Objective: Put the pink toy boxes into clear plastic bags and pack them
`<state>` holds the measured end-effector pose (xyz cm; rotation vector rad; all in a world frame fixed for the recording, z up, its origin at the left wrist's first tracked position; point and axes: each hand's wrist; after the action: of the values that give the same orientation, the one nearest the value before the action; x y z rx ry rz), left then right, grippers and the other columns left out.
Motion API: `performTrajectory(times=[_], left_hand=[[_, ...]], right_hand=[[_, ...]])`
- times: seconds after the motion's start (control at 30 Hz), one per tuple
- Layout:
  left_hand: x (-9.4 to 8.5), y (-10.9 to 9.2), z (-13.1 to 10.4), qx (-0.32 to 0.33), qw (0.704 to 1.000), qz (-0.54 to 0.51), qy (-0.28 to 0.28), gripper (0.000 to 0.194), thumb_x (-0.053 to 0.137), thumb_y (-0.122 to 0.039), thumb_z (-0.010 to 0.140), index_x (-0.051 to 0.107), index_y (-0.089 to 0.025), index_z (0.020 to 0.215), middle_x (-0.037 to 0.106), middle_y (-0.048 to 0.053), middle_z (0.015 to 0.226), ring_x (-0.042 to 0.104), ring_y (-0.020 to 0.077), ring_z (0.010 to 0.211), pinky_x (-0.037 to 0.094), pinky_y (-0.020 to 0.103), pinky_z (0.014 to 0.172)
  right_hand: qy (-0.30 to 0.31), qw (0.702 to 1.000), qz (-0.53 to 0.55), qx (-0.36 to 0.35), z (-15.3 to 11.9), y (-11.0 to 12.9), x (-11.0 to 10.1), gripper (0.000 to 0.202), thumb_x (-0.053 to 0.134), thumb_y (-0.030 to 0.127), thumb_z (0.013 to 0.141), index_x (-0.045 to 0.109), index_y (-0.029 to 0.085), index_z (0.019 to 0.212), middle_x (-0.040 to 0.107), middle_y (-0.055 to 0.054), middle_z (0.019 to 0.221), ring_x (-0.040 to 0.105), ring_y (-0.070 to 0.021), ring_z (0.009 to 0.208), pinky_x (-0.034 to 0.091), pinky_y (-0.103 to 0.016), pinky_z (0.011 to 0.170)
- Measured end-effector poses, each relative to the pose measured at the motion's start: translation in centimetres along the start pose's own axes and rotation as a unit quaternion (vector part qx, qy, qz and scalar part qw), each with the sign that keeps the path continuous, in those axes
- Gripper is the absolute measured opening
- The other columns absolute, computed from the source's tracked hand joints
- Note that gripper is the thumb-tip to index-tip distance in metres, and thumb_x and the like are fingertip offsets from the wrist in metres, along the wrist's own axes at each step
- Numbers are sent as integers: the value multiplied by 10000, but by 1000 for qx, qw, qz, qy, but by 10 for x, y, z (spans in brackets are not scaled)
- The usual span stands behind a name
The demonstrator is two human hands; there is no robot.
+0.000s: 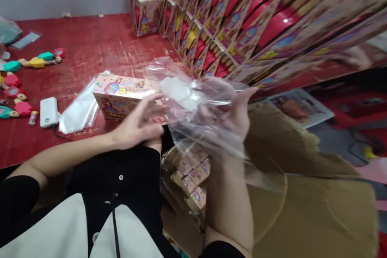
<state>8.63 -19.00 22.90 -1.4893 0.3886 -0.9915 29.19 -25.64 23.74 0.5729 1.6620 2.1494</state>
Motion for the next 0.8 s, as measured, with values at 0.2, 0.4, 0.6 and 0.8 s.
performTrajectory(times=[0.2,0.4,0.6,0.8], left_hand=[[39,57,33,-49,974,-209,-70,649,824,-207,757,593,-248,1363,686,114,1298,729,253,1061,611,376,889],[17,36,37,-44,973,-221,-50,460,701,-121,831,677,-250,1271,749,60,1224,751,194,1003,623,294,829],[-3,32,36,-27,978,-206,-33,411,727,-132,803,733,-261,1193,771,53,1181,757,230,1032,635,363,891],[-10,20,30,-37,978,-204,-25,392,731,-155,795,740,-269,1170,797,40,1023,771,219,921,646,328,784]], right_hand=[[-118,972,-68,-190,-35,5,8,574,631,738,813,624,326,1212,560,-72,1327,669,-189,881,518,-310,649],[-128,962,-221,-99,-81,-11,-25,249,812,385,782,735,245,972,690,-31,913,652,-178,771,566,-353,751],[-260,904,-298,-161,-80,-14,-47,446,736,526,838,681,232,1169,655,-112,1181,654,-248,1063,564,-445,920],[-225,968,-110,-22,-45,-33,-85,763,895,660,565,635,239,1146,710,-89,1064,720,-257,970,627,-432,805]])
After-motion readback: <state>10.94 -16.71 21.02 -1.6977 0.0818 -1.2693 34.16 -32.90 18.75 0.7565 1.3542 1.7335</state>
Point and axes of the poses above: each hand's wrist, its own z-axis towards the middle knuckle, its own x-axis out of the palm, y = z × x
